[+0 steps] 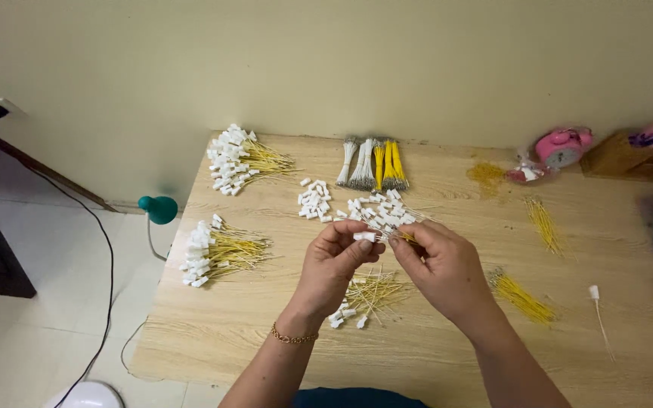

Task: Assembling small electrical wire connectors by inserting wires into plastic housings.

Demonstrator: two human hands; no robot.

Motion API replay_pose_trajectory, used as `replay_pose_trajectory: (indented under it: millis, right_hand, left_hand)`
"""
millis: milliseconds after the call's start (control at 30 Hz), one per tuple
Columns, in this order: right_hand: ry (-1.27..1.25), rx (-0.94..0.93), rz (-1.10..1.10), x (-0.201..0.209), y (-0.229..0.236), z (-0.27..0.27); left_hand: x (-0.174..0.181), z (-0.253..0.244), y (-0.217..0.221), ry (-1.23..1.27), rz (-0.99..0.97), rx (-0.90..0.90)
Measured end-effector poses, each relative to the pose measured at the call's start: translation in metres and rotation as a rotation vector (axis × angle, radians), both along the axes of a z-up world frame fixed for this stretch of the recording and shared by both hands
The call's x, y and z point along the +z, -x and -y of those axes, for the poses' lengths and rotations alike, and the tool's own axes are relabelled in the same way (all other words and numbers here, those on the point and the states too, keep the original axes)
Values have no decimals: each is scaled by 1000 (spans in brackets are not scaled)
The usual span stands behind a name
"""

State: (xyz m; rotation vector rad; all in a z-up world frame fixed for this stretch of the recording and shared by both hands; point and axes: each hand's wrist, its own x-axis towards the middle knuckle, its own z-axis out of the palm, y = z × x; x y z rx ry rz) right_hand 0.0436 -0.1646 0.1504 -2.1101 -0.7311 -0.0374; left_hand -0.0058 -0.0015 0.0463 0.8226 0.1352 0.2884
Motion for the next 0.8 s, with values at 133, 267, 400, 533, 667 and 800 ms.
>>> replay_pose_trajectory:
  millis: [133,267,400,533,667,800]
  right_hand:
    - [-30,-6,-4,-3,1,1]
    - [51,42,-81,0,-3,4]
    - [30,55,-227,-8,-4,4]
    - [30,48,-253,-17,-4,1]
    - [28,65,-200,-22,-8,-1]
    - [17,48,-191,-43,-13,-5]
  left_hand:
    - [-1,1,1,-21,3,-13]
    - [1,2,1,-80,-4,-15]
    - [-3,2,-2,-103,-12,-6]
    - [3,2,0,-110,-29,-4]
    - [6,2,-2,-170,-33,-5]
    - [-3,-1,-3,-209,-72,-1]
